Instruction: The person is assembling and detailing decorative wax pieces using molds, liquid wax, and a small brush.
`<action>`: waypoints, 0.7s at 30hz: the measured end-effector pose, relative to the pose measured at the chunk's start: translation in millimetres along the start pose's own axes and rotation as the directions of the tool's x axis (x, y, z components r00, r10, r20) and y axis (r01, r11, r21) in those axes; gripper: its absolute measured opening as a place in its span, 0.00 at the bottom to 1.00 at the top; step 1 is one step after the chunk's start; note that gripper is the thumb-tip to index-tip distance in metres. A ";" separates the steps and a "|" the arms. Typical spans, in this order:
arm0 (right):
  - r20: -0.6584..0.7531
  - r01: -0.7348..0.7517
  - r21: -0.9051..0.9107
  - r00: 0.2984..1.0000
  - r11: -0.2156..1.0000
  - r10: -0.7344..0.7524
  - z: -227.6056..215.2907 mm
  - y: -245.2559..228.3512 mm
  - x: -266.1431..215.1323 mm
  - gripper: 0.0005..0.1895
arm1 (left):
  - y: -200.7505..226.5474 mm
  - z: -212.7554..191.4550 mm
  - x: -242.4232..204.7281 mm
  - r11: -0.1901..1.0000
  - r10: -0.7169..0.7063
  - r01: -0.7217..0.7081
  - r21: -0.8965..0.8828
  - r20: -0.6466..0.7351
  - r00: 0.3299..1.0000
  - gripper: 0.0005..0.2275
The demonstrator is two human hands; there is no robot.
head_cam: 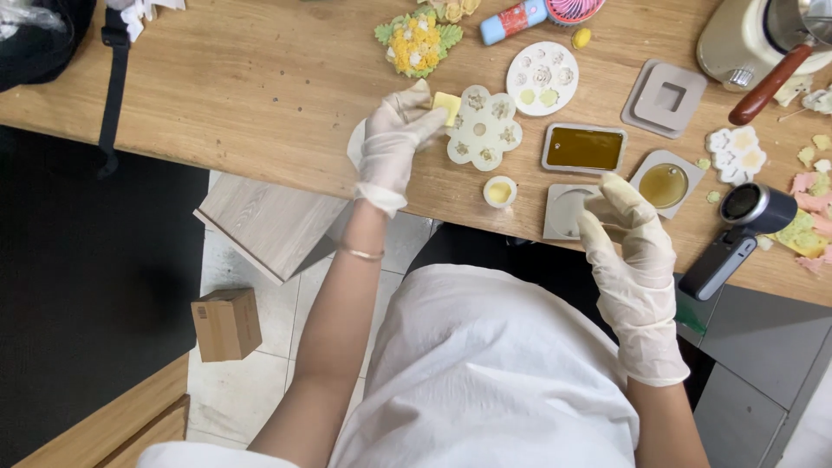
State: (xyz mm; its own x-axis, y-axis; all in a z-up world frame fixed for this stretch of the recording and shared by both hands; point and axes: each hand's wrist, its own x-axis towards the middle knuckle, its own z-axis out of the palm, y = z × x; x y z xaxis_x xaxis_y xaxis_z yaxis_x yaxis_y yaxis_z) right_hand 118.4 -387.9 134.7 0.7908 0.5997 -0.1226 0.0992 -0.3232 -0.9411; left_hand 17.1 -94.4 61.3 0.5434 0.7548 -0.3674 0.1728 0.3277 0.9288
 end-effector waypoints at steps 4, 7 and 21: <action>0.039 -0.078 0.273 0.997 0.959 0.070 10.2 -28.6 16.4 0.24 | 29.5 30.2 -52.4 0.948 -0.048 0.116 -0.297 0.225 0.973 0.11; 0.073 -0.185 0.486 0.983 0.854 0.171 12.5 -51.6 26.2 0.23 | 27.6 64.5 -79.4 0.942 0.054 0.055 -0.331 0.312 0.948 0.13; -0.101 -0.112 0.767 0.952 0.632 0.290 -52.1 -40.0 -18.2 0.13 | 69.3 123.1 -140.6 0.987 0.142 -0.029 -0.158 0.768 0.625 0.24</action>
State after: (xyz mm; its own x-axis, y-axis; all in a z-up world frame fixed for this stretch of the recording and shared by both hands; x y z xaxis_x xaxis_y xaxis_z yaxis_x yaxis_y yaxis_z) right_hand 131.5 -424.0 191.0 0.8421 0.4033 -0.3580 -0.4888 0.2902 -0.8227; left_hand 53.9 -247.8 183.2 0.9948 0.0817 -0.0614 0.0246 0.3911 0.9200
